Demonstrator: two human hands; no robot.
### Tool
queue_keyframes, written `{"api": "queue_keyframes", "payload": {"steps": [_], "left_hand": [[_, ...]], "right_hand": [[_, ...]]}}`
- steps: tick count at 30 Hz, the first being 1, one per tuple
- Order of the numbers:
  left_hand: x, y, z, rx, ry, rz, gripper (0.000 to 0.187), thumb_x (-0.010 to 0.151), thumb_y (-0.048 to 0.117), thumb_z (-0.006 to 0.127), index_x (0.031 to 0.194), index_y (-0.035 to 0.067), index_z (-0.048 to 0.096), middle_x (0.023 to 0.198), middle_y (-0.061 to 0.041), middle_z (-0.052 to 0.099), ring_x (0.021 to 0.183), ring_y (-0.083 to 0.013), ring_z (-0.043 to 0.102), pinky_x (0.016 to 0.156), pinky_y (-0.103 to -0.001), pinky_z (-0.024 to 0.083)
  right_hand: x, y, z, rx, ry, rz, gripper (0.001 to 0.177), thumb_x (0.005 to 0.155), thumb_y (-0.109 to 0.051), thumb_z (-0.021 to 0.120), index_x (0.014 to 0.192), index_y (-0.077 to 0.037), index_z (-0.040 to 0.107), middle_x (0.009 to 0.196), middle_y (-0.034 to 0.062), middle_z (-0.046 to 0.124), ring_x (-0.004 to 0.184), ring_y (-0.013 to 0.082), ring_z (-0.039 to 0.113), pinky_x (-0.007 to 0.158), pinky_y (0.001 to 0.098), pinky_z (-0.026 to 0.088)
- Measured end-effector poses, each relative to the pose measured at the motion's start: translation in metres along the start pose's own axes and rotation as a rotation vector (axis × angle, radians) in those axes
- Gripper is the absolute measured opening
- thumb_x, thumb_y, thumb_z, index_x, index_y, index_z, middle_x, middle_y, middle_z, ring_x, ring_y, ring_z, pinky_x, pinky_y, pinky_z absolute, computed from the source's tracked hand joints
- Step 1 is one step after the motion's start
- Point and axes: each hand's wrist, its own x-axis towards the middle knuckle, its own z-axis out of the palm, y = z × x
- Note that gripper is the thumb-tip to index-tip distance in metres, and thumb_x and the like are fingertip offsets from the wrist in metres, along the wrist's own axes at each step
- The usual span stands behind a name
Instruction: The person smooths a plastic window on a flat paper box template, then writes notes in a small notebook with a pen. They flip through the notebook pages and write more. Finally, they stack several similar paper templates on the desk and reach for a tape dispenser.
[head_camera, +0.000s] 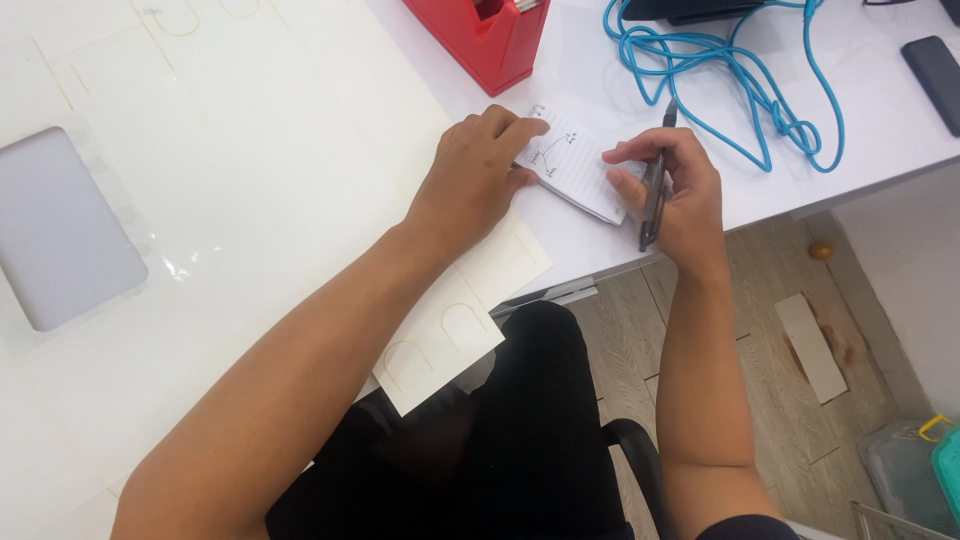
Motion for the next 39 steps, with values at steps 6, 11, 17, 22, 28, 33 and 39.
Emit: {"api": "queue_keyframes", "payload": {"steps": [6,11,17,22,28,33,39], "left_hand": [[0.001,-0.007,-0.003,-0.199,0.011,-0.031,0.018,0.095,0.023,0.077,0.113,0.019,0.077,0.111,-0.004,0.069,0.106,-0.0197,0.07,0.101,-0.041,0.052],[0.002,-0.005,-0.003,-0.239,0.053,-0.021,0.013,0.1,0.022,0.071,0.11,0.015,0.077,0.108,-0.006,0.07,0.102,-0.0191,0.073,0.096,-0.037,0.056],[-0.004,0.003,-0.014,-0.259,0.089,0.038,0.011,0.099,0.018,0.075,0.108,0.011,0.075,0.106,-0.007,0.074,0.101,-0.0198,0.074,0.093,-0.035,0.058],[-0.003,0.003,-0.015,-0.204,0.003,0.019,0.013,0.094,0.021,0.08,0.106,0.017,0.079,0.104,-0.003,0.075,0.102,-0.0187,0.072,0.101,-0.041,0.052],[-0.003,0.0,-0.009,-0.143,0.033,0.038,0.025,0.093,0.019,0.081,0.117,0.018,0.076,0.103,-0.002,0.073,0.103,-0.0195,0.071,0.105,-0.046,0.048],[-0.001,-0.009,0.004,-0.16,0.04,0.08,0.02,0.097,0.02,0.074,0.117,0.019,0.076,0.105,-0.003,0.07,0.102,-0.0224,0.066,0.1,-0.048,0.044],[0.0,-0.02,0.015,-0.212,0.127,0.166,0.016,0.102,0.015,0.063,0.106,0.019,0.078,0.1,-0.004,0.067,0.09,-0.0281,0.061,0.085,-0.046,0.043]], "right_hand": [[0.002,0.002,-0.003,0.046,0.104,-0.026,0.026,0.116,-0.034,0.051,0.124,-0.009,0.051,0.111,0.0179,0.07,0.108,0.0316,0.072,0.096,0.0424,0.059],[0.0,0.019,-0.006,0.145,0.192,0.081,0.039,0.115,-0.05,0.037,0.127,-0.014,0.044,0.112,0.0159,0.07,0.108,0.0286,0.073,0.088,0.0363,0.06],[0.001,0.022,-0.004,0.17,0.197,0.081,0.04,0.113,-0.053,0.04,0.127,-0.016,0.045,0.112,0.0161,0.071,0.104,0.0287,0.074,0.087,0.0361,0.06],[-0.001,0.025,-0.006,0.147,0.167,0.068,0.038,0.115,-0.049,0.039,0.128,-0.014,0.046,0.103,0.0164,0.071,0.097,0.0292,0.074,0.089,0.0396,0.06],[-0.003,0.032,-0.01,0.105,0.131,0.077,0.06,0.112,-0.055,0.02,0.13,-0.013,0.06,0.092,0.0126,0.072,0.096,0.022,0.074,0.099,0.0346,0.056],[-0.004,0.012,-0.008,0.048,0.076,0.054,0.037,0.112,-0.027,0.04,0.129,-0.004,0.063,0.097,0.0173,0.071,0.098,0.0267,0.071,0.098,0.0403,0.057],[-0.004,0.013,-0.01,0.217,0.111,0.117,0.039,0.112,-0.034,0.047,0.129,-0.003,0.061,0.103,0.0161,0.067,0.083,0.0308,0.073,0.082,0.0352,0.059]]}}
